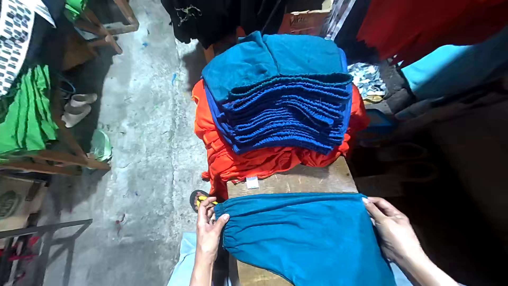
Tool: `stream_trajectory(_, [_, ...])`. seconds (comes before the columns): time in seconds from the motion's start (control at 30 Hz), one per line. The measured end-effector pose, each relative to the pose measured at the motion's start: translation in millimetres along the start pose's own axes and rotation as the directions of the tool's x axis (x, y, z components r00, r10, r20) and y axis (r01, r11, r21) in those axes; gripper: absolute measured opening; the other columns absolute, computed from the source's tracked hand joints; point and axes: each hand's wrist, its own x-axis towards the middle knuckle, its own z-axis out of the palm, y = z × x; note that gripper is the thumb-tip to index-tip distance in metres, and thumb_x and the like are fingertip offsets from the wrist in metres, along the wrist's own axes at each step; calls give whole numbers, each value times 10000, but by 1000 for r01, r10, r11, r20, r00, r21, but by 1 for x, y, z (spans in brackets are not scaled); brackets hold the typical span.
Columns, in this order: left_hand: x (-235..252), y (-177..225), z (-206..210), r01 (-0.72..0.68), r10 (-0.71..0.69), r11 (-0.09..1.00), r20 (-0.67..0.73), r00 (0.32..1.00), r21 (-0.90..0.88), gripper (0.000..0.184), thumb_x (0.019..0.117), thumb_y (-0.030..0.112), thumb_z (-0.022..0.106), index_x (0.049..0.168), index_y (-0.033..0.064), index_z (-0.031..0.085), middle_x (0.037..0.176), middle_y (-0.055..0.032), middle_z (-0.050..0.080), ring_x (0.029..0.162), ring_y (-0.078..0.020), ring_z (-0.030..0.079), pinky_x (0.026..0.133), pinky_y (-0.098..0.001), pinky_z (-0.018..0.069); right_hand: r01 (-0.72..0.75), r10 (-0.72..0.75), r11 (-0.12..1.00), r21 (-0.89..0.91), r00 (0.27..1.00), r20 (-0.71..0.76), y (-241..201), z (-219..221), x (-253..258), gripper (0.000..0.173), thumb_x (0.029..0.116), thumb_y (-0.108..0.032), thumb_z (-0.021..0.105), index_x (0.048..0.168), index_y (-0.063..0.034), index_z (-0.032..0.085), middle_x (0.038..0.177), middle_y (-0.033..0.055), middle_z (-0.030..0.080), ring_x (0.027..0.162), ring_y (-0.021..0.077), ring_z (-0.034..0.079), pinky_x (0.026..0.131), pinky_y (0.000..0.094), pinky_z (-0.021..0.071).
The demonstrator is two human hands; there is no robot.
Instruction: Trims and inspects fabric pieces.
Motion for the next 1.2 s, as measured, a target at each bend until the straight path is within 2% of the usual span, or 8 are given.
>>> stream_trajectory(0.13, [-3,-9,1,-93,97,993,-58,994,69,337,804,-4,699,1115,-16,569,1003,-64,656,923,-88,659,807,-245,568,92,-93,996,-8,993,-68,-6,6,-4,105,1056,-138,510,1025,-77,590,796,-101,573,664,-75,561,630,118,500])
stream_trajectory(0.3, [3,-6,-4,-78,79,996,-31,996,35,154,862,-12,643,1015,-5,663,926,-43,689,868,-92,669,800,-250,569,134,-136,991,-27,988,-79,-6,3,-1,112,1060,-137,503,1047,-58,581,798,-87,567,673,-81,562,638,108,498])
stream_trajectory(0.63, [8,1,3,17,-20,999,-89,996,-32,90,950,-18,522,1026,8,563,878,-45,649,800,-100,663,745,-265,574,160,-162,987,-28,983,-89,-6,6,-3,111,1058,-114,497,1050,-44,582,772,-81,567,652,-80,560,616,107,489])
stream_trajectory(0.73, [9,-1,6,58,-63,997,-96,993,-52,197,968,-11,510,1159,-14,555,922,-73,660,828,-111,673,761,-278,579,141,-142,990,-21,986,-89,-6,5,-2,115,1060,-125,501,1050,-49,587,772,-77,574,645,-70,566,611,112,493])
stream_trajectory(0.8, [4,-2,3,145,-145,989,-18,989,-34,360,1008,97,506,1344,-31,518,1112,-123,659,965,-127,666,848,-299,567,136,-138,990,-25,987,-85,-5,4,-2,119,1063,-134,499,1051,-52,583,773,-79,566,651,-72,559,622,112,490])
stream_trajectory(0.9, [-8,-3,-6,284,-286,958,107,952,37,501,925,258,642,1324,-33,559,1157,-109,681,1015,-125,670,865,-315,569,158,-161,986,-53,984,-71,-4,1,0,119,1056,-133,499,1063,-42,575,801,-86,568,677,-83,566,642,111,504])
stream_trajectory(1.0, [-20,-2,-16,359,-349,933,224,910,-8,603,859,166,715,1377,-57,502,1212,-130,662,1061,-163,674,903,-347,583,175,-180,980,-95,983,-42,-6,-1,0,153,1057,-126,490,1101,2,561,846,-94,558,729,-115,557,688,100,500])
stream_trajectory(1.2, [-39,9,-3,195,-166,942,-127,978,272,379,821,101,806,1146,-16,649,1033,-127,690,935,-166,679,858,-329,564,221,-222,954,-203,975,19,-11,-3,1,137,1050,-109,485,1062,18,534,867,-119,517,757,-146,519,734,88,478])
